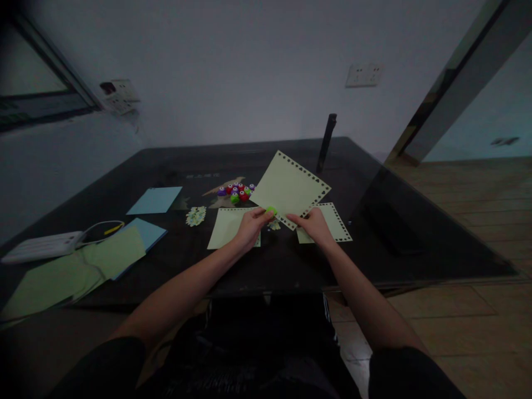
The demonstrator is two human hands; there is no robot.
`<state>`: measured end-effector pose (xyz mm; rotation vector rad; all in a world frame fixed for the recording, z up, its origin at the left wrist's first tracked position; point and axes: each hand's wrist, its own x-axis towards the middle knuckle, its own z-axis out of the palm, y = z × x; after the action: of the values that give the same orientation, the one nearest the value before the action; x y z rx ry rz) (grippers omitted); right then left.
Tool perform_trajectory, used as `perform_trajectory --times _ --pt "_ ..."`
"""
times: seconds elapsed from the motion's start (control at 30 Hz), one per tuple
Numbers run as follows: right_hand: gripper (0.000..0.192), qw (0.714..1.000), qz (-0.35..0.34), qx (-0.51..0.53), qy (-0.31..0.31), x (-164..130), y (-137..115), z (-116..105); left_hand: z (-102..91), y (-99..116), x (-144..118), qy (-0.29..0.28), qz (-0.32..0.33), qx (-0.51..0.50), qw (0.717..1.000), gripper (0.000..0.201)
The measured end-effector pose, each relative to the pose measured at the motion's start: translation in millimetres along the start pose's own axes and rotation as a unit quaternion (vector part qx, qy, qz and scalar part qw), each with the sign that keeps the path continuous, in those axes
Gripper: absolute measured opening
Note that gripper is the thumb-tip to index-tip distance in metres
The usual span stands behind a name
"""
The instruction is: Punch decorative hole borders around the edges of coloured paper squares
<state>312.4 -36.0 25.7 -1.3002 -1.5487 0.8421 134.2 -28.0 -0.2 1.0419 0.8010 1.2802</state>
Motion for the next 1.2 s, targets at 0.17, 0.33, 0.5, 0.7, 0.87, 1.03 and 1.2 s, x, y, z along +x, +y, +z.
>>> perform_trajectory --times 0.17,0.33,0.5,0.7,0.87,1.03,1.2 --pt "0.028 1.000 0.018 0.004 0.010 -1 5 2 -1.0 -1 1 0.001 -0.016 -0.006 1.000 0.025" --pt "0.030 0.999 0.025 -0.002 0.025 -1 12 5 -1.2 0 1 -0.004 -0.033 -0.006 0.999 0.026" --pt "0.039 0.998 -0.031 0.035 0.043 2 22 10 -1.8 1 1 0.004 -0.043 0.003 0.999 0.029" --pt "0.050 0.996 -0.056 0.046 0.052 3 23 11 -1.5 3 1 -0.002 -0.063 -0.002 0.998 0.028" --pt "0.050 0.996 -0.055 0.058 0.051 4 21 10 -0.2 5 0 -0.003 -0.068 -0.007 0.998 0.030" --pt "0.050 0.995 -0.052 0.059 0.057 5 23 10 -0.7 6 -1 -0.011 -0.070 -0.001 0.998 0.029" --pt "0.043 0.995 -0.036 0.060 0.068 3 17 8 -2.5 5 0 -0.011 -0.083 -0.013 0.996 0.031"
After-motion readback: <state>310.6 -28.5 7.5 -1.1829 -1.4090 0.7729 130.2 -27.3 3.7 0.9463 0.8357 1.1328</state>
